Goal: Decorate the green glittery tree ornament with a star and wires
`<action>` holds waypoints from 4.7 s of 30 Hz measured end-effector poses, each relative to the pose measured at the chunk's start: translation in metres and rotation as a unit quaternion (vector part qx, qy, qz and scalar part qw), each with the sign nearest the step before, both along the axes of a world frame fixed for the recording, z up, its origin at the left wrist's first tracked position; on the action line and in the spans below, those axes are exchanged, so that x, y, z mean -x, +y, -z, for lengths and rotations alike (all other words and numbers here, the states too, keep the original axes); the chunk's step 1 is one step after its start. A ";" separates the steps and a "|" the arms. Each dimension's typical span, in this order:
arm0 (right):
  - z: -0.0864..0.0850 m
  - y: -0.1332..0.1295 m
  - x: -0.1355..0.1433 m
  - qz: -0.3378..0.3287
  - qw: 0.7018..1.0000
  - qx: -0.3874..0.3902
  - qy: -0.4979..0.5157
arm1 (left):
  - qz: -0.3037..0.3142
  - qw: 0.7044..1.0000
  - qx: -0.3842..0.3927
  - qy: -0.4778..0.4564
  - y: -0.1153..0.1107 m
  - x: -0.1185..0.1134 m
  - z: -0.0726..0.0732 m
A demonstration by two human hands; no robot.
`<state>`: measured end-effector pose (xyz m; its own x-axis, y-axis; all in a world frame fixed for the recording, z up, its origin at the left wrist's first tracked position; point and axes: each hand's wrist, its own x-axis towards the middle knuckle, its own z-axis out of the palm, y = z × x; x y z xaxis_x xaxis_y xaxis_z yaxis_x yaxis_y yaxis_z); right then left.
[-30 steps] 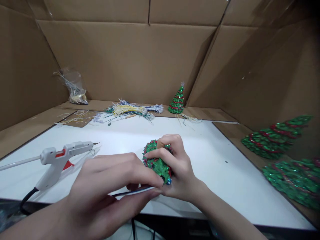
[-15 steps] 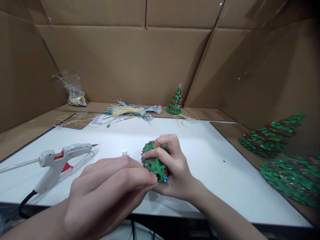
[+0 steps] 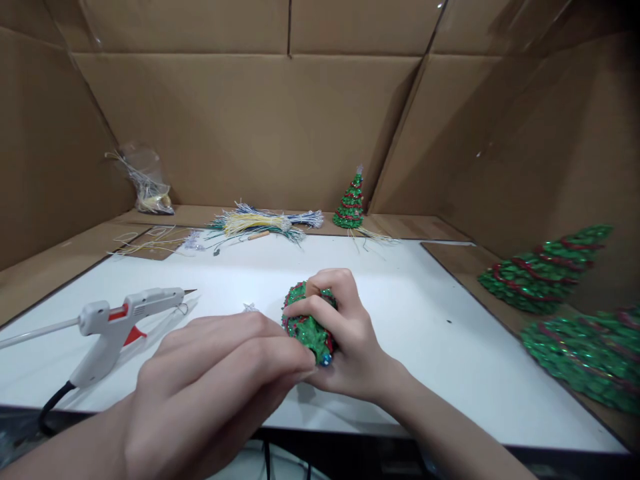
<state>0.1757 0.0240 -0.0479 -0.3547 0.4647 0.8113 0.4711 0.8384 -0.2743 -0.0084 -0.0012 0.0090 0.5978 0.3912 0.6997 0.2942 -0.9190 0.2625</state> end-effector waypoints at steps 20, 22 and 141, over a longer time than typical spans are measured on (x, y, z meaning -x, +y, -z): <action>-0.002 -0.001 -0.001 0.004 1.000 0.005 0.004 | 0.003 0.999 0.016 -0.038 0.002 0.001 0.000; -0.002 -0.001 -0.001 0.005 1.000 0.005 0.004 | 0.002 0.999 0.014 -0.034 -0.001 0.001 0.000; -0.035 0.003 -0.031 -0.156 0.958 0.193 -0.144 | -0.087 0.991 -0.091 0.044 -0.017 0.001 0.007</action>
